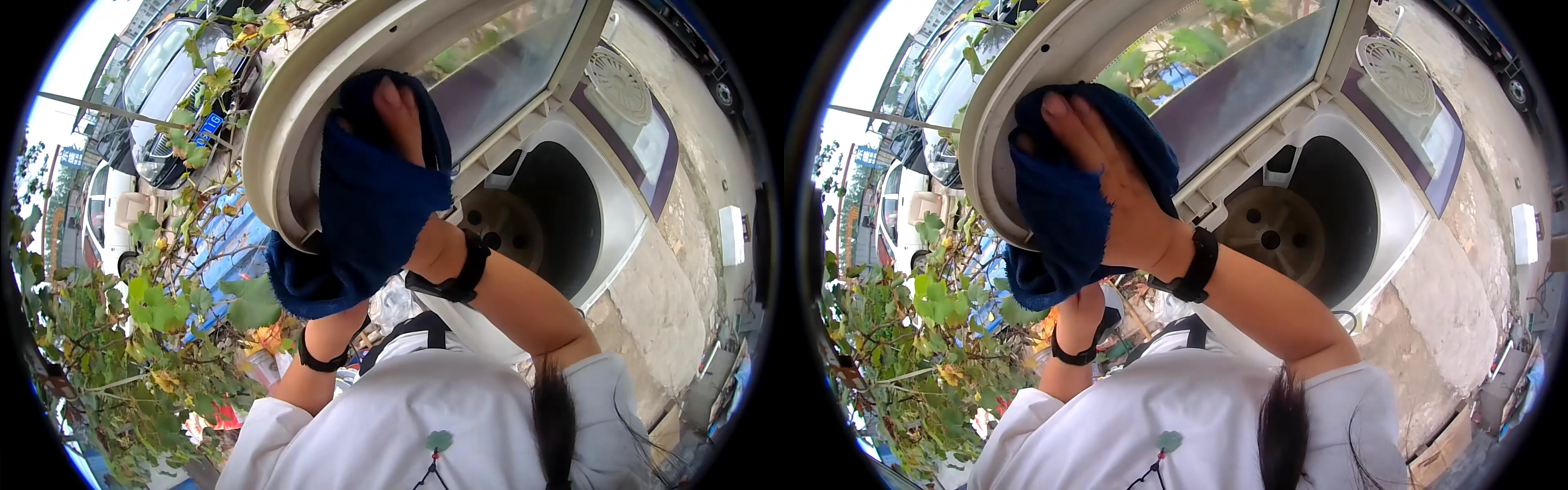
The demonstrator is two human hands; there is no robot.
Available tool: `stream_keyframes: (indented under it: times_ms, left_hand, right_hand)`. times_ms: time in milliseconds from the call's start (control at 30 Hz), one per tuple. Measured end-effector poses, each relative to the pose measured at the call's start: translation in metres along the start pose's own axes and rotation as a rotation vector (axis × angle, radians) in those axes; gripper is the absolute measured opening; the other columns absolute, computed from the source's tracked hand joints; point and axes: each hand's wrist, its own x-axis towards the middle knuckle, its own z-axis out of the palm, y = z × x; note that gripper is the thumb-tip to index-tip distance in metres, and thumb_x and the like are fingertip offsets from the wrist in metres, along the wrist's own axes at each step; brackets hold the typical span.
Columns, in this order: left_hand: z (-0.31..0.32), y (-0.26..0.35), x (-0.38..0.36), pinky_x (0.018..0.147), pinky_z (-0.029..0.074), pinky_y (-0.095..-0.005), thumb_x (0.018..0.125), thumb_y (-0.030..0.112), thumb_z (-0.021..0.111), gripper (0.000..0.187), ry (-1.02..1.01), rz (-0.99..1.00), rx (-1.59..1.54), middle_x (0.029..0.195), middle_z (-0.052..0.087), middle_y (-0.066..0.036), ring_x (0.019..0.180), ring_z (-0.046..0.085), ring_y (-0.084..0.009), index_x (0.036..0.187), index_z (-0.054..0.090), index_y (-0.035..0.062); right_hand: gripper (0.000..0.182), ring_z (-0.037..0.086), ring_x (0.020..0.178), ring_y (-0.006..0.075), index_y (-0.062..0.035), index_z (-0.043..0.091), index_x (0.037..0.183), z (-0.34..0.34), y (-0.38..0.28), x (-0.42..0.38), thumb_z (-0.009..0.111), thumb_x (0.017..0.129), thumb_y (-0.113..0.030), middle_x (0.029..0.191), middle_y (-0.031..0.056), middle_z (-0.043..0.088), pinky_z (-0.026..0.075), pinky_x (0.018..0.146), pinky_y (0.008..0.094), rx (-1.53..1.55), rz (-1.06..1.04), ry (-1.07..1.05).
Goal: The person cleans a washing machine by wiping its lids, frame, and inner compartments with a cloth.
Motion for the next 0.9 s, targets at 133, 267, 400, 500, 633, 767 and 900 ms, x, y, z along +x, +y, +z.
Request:
stream_keyframes:
  times_ms: [133,267,400,500,633,767,900]
  left_hand:
    - [-0.02,-0.01,-0.01,0.109,0.034,-0.0426,0.088,0.001,0.059,0.05,-0.22,0.171,0.776,0.139,0.049,-0.023,0.129,0.048,-0.0365,0.136,0.046,-0.0051]
    - [-0.021,-0.02,-0.005,0.11,0.032,-0.0452,0.082,-0.001,0.063,0.058,-0.202,0.123,0.653,0.14,0.048,-0.025,0.131,0.045,-0.0418,0.137,0.044,-0.0051]
    - [-0.017,-0.002,0.008,0.111,0.031,-0.0418,0.079,0.0,0.064,0.06,-0.087,0.018,0.456,0.139,0.047,-0.024,0.132,0.042,-0.0396,0.136,0.045,-0.0043]
    - [-0.021,0.027,0.024,0.11,0.031,-0.041,0.077,-0.002,0.063,0.06,-0.063,0.17,0.662,0.135,0.047,-0.023,0.13,0.043,-0.0388,0.135,0.046,-0.0042]
    - [0.003,0.036,0.032,0.108,0.032,-0.0418,0.076,-0.003,0.064,0.06,0.134,0.19,0.548,0.132,0.046,-0.022,0.125,0.044,-0.0383,0.133,0.046,-0.0045]
    - [0.008,0.022,0.012,0.109,0.032,-0.0439,0.076,-0.002,0.066,0.064,0.139,0.288,0.822,0.134,0.044,-0.023,0.131,0.04,-0.0408,0.135,0.043,-0.0038]
    - [0.001,0.002,0.004,0.112,0.028,-0.0462,0.077,-0.001,0.068,0.064,0.098,0.153,0.528,0.14,0.04,-0.026,0.133,0.037,-0.0437,0.136,0.043,-0.0041]
  right_hand:
    - [0.024,0.043,0.135,0.0406,0.0026,0.066,0.097,-0.011,-0.006,-0.005,0.057,0.076,-0.005,0.145,0.0209,0.046,0.036,0.111,0.0456,0.068,-0.124,-0.199]
    - [0.035,0.037,0.138,0.044,0.0037,0.069,0.108,0.008,0.004,-0.018,0.054,0.078,-0.002,0.149,0.0254,0.038,0.032,0.114,0.0485,0.219,-0.074,-0.172]
    - [0.055,0.032,0.141,0.0457,0.0044,0.054,0.134,-0.006,0.023,-0.003,0.058,0.079,-0.003,0.154,0.0294,0.026,0.03,0.115,0.0492,0.043,-0.173,-0.154]
    - [0.07,0.029,0.142,0.0452,-0.0003,0.047,0.141,-0.004,0.021,-0.014,0.056,0.072,0.002,0.155,0.0244,0.026,0.028,0.116,0.0491,0.062,0.124,-0.039]
    - [0.061,0.024,0.143,0.0456,-0.0028,0.046,0.143,0.001,0.027,-0.081,0.061,0.085,-0.015,0.157,0.0263,0.018,0.027,0.115,0.0505,-0.143,0.136,-0.212]
    - [0.057,0.044,0.128,0.0408,-0.0036,0.052,0.138,-0.01,0.019,-0.102,0.066,0.085,-0.021,0.14,0.0213,0.042,0.036,0.109,0.0478,-0.242,0.248,-0.141]
    - [0.051,0.056,0.1,0.033,-0.0084,0.062,0.123,-0.001,-0.004,-0.058,0.067,0.073,0.0,0.111,0.0123,0.054,0.048,0.087,0.0393,0.056,0.304,-0.062]
